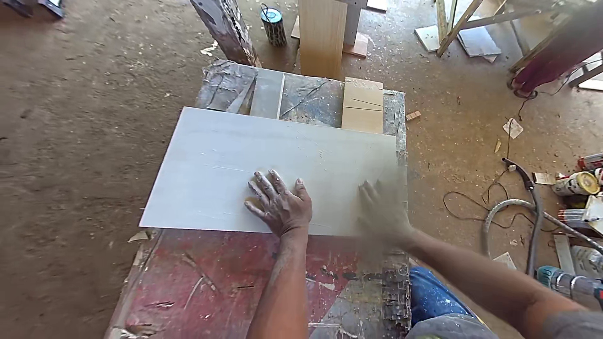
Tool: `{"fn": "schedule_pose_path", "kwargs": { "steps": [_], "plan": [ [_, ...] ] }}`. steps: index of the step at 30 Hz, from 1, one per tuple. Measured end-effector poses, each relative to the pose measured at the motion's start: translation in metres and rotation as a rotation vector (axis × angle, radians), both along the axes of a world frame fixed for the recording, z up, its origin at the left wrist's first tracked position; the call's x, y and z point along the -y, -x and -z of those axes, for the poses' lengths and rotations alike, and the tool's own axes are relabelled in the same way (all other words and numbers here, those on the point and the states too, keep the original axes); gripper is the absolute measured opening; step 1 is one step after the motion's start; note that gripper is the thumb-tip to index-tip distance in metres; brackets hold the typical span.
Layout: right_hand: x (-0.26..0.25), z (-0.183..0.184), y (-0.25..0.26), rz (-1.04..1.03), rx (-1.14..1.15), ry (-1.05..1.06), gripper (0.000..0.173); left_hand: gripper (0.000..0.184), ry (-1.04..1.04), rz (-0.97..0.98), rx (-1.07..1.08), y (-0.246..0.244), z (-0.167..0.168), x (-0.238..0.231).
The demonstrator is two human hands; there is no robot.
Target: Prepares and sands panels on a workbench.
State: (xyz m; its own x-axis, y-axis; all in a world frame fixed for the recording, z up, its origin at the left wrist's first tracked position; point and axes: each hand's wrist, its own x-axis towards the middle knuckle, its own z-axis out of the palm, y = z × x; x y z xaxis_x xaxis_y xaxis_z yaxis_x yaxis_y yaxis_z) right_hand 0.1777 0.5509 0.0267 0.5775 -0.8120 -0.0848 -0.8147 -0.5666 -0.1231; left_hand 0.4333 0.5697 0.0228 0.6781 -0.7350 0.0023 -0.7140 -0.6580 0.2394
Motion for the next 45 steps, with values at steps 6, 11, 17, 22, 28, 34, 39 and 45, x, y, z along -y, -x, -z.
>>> {"fn": "schedule_pose_path", "kwargs": {
  "steps": [6,11,17,22,28,34,39,45],
  "plan": [
    [0.151,0.001,-0.037,0.303,0.016,0.025,0.078,0.080,0.022,0.014,0.004,-0.001,0.005,0.000],
    [0.023,-0.001,0.000,0.212,-0.016,0.016,0.077,0.080,0.026,0.009,-0.014,0.001,0.001,0.002],
    [0.122,-0.002,-0.007,0.363,-0.024,0.003,0.076,0.081,0.022,0.023,-0.009,0.000,0.001,-0.001],
    [0.050,-0.005,0.020,0.292,-0.048,-0.035,0.073,0.080,0.008,0.011,-0.012,0.001,-0.001,-0.001],
    [0.126,0.001,-0.003,0.297,-0.012,0.028,0.074,0.081,0.008,0.017,-0.006,-0.001,0.002,-0.002],
    [0.066,-0.003,0.019,0.252,-0.037,-0.011,0.072,0.080,-0.003,0.006,-0.001,-0.001,0.001,0.000],
    [0.129,-0.005,0.001,0.350,-0.030,0.000,0.073,0.081,0.007,0.010,0.001,0.001,0.002,-0.002],
    [0.061,-0.005,0.035,0.155,-0.034,0.002,0.069,0.080,0.014,0.018,-0.021,0.001,-0.004,0.001]
  ]
}}
